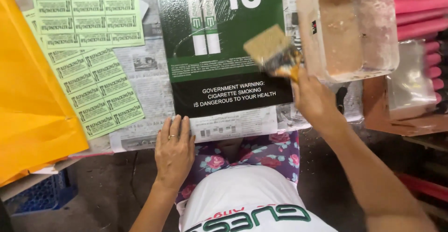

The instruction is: Applying glue to a board and sticking sheets of labels to create a promotional sign

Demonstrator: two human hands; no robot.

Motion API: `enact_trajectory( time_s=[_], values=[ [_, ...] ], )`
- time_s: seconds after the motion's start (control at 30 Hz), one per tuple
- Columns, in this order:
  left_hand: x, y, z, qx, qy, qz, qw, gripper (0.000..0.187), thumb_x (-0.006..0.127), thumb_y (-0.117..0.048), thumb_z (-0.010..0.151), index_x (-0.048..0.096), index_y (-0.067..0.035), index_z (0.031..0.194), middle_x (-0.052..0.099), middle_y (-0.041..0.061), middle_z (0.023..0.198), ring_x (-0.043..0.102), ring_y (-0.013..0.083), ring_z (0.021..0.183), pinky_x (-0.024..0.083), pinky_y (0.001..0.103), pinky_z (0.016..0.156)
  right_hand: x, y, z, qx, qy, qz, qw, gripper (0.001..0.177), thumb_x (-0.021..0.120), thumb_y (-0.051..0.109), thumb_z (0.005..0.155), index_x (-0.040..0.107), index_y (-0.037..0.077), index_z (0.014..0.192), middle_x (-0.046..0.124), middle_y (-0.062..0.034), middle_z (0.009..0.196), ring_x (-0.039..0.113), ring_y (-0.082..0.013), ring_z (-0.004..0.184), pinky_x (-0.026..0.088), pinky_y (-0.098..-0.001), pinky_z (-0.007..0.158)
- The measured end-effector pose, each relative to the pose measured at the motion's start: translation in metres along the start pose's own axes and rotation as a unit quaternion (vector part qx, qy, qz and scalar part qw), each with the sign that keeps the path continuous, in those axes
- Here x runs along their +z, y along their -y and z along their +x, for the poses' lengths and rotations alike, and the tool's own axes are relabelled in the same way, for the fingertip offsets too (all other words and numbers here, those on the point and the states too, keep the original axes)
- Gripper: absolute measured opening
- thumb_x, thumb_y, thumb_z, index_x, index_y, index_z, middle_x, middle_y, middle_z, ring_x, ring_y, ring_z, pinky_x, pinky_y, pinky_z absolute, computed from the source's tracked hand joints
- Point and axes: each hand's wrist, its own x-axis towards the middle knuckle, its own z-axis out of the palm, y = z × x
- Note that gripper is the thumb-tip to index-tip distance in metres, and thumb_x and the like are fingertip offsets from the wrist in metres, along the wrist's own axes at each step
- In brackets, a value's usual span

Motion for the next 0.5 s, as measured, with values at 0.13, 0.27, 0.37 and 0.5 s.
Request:
enact_trajectory(
  time_s=[0.13,0.27,0.37,0.5],
  values=[
    [-0.004,0.000,0.001,-0.009,0.022,-0.006,1.000,0.050,0.064,-0.030,0.093,0.061,-0.012,0.140,0.060,0.012,0.137,0.053,0.0351,0.134,0.049,0.048,0.099,-0.017,0.033,0.073,0.006,-0.069,0.138,0.988,0.045,0.051,0.026,0.108,0.046,-0.004,0.141,0.066,-0.0286,0.098,0.070,-0.0533,0.088,0.056,-0.0651,0.075],
    [-0.004,-0.001,0.001,-0.002,0.013,-0.003,1.000,0.049,0.064,-0.030,0.093,0.063,-0.011,0.138,0.061,0.012,0.135,0.055,0.0355,0.132,0.049,0.047,0.098,-0.022,0.041,0.073,-0.010,-0.103,0.133,0.986,0.049,0.054,0.021,0.107,0.043,-0.009,0.144,0.065,-0.0307,0.094,0.070,-0.0535,0.087,0.055,-0.0665,0.073],
    [-0.014,-0.003,0.007,0.006,-0.006,-0.012,1.000,0.045,0.063,-0.025,0.099,0.061,-0.007,0.140,0.063,0.014,0.138,0.056,0.0343,0.132,0.054,0.048,0.102,-0.032,0.042,0.002,0.032,0.002,0.176,0.984,0.069,0.054,0.018,0.108,0.018,0.000,0.164,0.065,-0.0263,0.104,0.067,-0.0372,0.080,0.059,-0.0468,0.067],
    [-0.015,-0.003,0.007,0.019,-0.007,-0.008,1.000,0.045,0.064,-0.024,0.098,0.063,-0.006,0.139,0.063,0.014,0.137,0.057,0.0338,0.131,0.054,0.046,0.102,0.032,0.007,-0.093,-0.013,-0.056,0.088,0.994,0.064,0.057,0.026,0.102,0.036,-0.002,0.156,0.066,-0.0233,0.105,0.069,-0.0437,0.075,0.057,-0.0558,0.060]
  ],
)
